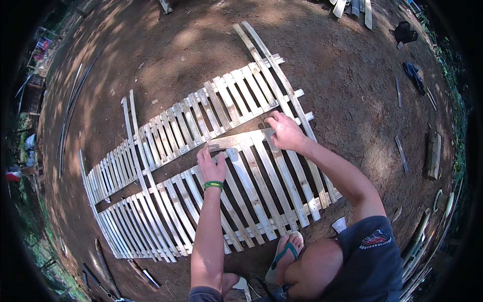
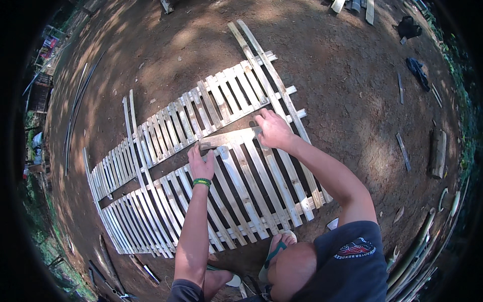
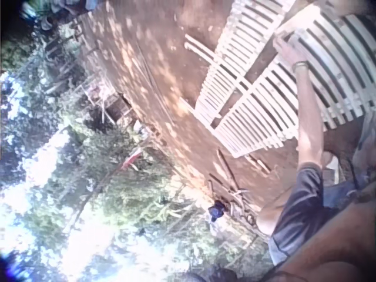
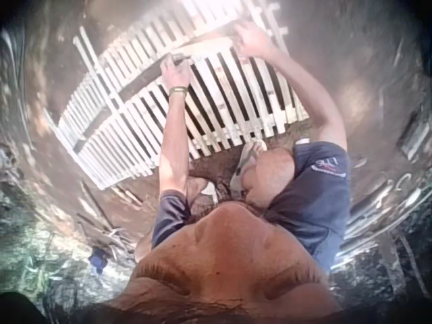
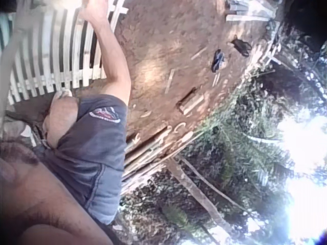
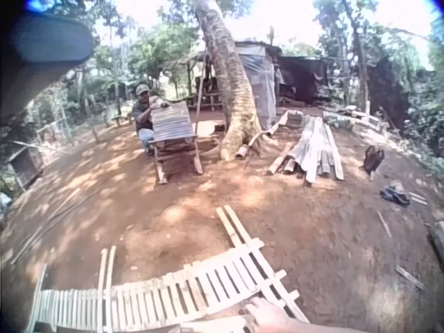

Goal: The person is weaving thin bamboo strips into a lattice structure on the ground. They use a small axe to tap the strips into place and adjust the alignment of the weave.

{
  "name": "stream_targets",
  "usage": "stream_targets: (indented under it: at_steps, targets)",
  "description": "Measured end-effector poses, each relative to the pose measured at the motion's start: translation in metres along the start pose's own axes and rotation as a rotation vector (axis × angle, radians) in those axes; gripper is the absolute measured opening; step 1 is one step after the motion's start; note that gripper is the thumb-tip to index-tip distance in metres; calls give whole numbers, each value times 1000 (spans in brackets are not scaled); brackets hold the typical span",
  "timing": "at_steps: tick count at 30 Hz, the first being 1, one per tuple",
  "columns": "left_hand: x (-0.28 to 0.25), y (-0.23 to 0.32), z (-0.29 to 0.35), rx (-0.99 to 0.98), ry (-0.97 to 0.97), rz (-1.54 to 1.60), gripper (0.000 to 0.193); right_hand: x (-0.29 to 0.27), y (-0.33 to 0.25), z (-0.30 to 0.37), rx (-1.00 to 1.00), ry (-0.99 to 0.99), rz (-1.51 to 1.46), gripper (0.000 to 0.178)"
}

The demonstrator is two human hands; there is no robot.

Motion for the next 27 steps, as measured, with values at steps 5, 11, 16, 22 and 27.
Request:
stream_targets:
  at_steps: [5,11,16,22,27]
  targets:
    - [26,-43,-30,-267,-296,-83,58,-21,59,115,641,184,97,49]
    - [39,-67,-35,-284,-173,-10,43,16,70,162,820,138,-343,59]
    - [35,-77,-53,-370,-181,-12,40,-3,61,161,789,251,-426,56]
    - [38,-67,-55,-430,-181,33,40,-16,55,155,782,271,-497,56]
    - [56,-17,-43,-366,-251,100,40,-4,66,162,851,239,-578,55]
Point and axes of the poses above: each hand's wrist, its own z-axis away from the middle knuckle, its own x-axis out of the palm, y = z × x, the point moved 5 cm from there along -z, towards the middle knuckle, and after that the axes turned 3 degrees about -x, right-handed, at the moved point
